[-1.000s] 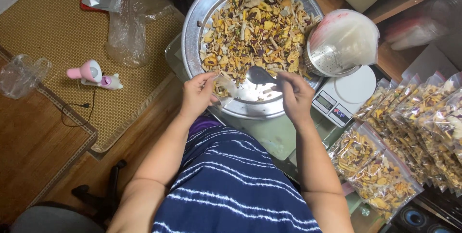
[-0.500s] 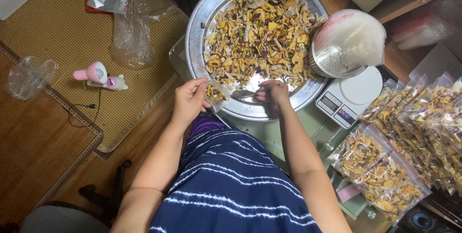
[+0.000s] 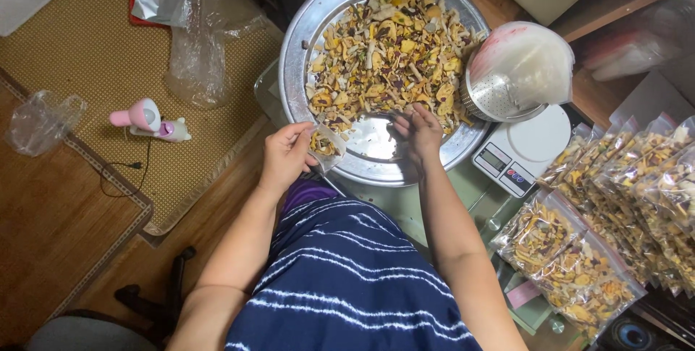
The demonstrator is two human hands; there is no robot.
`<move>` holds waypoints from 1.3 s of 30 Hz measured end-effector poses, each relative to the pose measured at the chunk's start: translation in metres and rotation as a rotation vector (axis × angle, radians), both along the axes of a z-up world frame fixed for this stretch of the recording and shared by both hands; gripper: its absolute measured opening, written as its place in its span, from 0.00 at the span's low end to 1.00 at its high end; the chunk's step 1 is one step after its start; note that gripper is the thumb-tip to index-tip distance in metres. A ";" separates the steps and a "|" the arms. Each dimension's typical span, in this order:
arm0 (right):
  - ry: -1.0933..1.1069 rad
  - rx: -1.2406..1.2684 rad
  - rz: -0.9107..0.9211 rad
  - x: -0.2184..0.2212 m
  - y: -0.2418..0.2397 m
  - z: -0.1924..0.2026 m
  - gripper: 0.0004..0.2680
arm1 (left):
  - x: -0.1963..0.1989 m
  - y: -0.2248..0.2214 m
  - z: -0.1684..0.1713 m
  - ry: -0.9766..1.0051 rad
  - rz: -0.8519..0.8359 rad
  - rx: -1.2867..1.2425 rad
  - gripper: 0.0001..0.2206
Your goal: Packaging dried food items into small plastic bags using a spoon and a scale
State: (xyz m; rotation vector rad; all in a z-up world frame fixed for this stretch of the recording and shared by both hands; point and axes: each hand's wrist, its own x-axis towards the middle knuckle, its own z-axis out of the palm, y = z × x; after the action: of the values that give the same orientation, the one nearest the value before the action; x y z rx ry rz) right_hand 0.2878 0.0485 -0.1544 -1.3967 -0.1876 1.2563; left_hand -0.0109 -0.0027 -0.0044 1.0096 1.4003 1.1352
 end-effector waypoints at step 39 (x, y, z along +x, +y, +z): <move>-0.897 0.594 0.691 -0.041 -0.082 0.172 0.12 | 0.050 0.013 -0.015 0.057 -0.068 -0.082 0.12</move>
State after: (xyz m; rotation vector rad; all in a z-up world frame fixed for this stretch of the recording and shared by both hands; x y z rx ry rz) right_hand 0.2469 -0.0330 0.0172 -1.2930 -1.6290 0.8699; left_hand 0.0389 0.0101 -0.0191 1.0303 1.4354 0.9985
